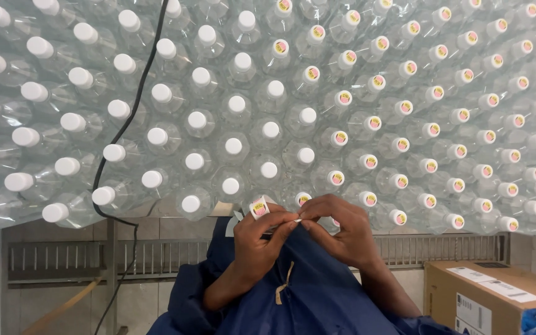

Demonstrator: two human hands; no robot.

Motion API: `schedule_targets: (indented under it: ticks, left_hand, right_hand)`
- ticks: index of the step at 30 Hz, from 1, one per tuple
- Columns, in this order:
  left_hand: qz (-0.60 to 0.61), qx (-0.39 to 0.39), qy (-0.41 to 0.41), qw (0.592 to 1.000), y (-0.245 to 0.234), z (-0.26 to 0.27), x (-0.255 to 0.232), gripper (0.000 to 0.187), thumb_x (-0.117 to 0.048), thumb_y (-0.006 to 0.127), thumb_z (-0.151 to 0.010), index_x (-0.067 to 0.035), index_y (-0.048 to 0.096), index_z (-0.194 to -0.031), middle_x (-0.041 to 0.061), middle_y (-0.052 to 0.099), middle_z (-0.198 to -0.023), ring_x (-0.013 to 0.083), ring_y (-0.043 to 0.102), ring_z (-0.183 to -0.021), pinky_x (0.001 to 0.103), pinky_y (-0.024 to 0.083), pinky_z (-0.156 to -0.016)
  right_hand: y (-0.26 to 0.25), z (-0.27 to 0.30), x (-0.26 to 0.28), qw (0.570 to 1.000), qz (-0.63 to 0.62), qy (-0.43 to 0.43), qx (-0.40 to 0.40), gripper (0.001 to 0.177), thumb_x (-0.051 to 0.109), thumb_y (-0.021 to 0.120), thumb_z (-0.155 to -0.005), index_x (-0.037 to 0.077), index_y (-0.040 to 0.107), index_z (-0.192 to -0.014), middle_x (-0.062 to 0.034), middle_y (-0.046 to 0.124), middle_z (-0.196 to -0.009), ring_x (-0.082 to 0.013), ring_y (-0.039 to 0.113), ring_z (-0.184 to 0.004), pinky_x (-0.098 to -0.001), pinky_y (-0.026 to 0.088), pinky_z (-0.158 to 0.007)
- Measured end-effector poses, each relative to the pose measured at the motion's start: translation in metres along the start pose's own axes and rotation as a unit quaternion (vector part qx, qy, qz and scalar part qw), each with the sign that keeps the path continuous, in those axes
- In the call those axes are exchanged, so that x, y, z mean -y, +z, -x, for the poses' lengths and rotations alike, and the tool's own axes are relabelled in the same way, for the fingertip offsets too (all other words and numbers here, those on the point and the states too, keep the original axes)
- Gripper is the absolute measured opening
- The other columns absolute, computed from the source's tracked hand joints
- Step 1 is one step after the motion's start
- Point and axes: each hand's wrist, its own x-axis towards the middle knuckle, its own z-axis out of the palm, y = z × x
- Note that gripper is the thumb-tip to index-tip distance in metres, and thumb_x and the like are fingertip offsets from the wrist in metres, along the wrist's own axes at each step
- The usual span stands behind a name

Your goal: Manually applying small circular stickers to the caps of plastic water bottles arranged in a large grid on a production table.

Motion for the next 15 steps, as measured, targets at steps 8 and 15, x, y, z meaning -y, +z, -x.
schedule_targets:
  ticks: [8, 15]
  left_hand:
    - [-0.015, -0.007, 0.027, 1.000, -0.003, -0.007, -0.005, 0.017, -0.022, 0.078, -0.101, -0.006, 0.077, -0.094, 0.007, 0.076, -0.087, 0.0181, 0.073, -0.076, 0.030, 0.059, -0.068]
    - [-0.038, -0.024, 0.032, 0.998, -0.004, -0.010, -0.008, 0.025, -0.021, 0.087, -0.093, -0.009, 0.070, -0.078, 0.002, 0.070, -0.073, 0.0136, 0.065, -0.066, 0.029, 0.053, -0.063]
  right_hand:
    - [0.004, -0.002, -0.010, 1.000, -0.026, -0.007, 0.000, 0.003, 0.008, 0.073, -0.098, 0.006, 0.073, -0.096, -0.0112, 0.079, -0.094, -0.0238, 0.081, -0.091, -0.0342, 0.068, -0.088]
    - [-0.009, -0.023, -0.030, 0.995, 0.047, 0.041, -0.075, 0.009, 0.011, 0.064, -0.105, 0.008, 0.068, -0.097, -0.0073, 0.077, -0.098, -0.0202, 0.076, -0.094, -0.0332, 0.060, -0.087]
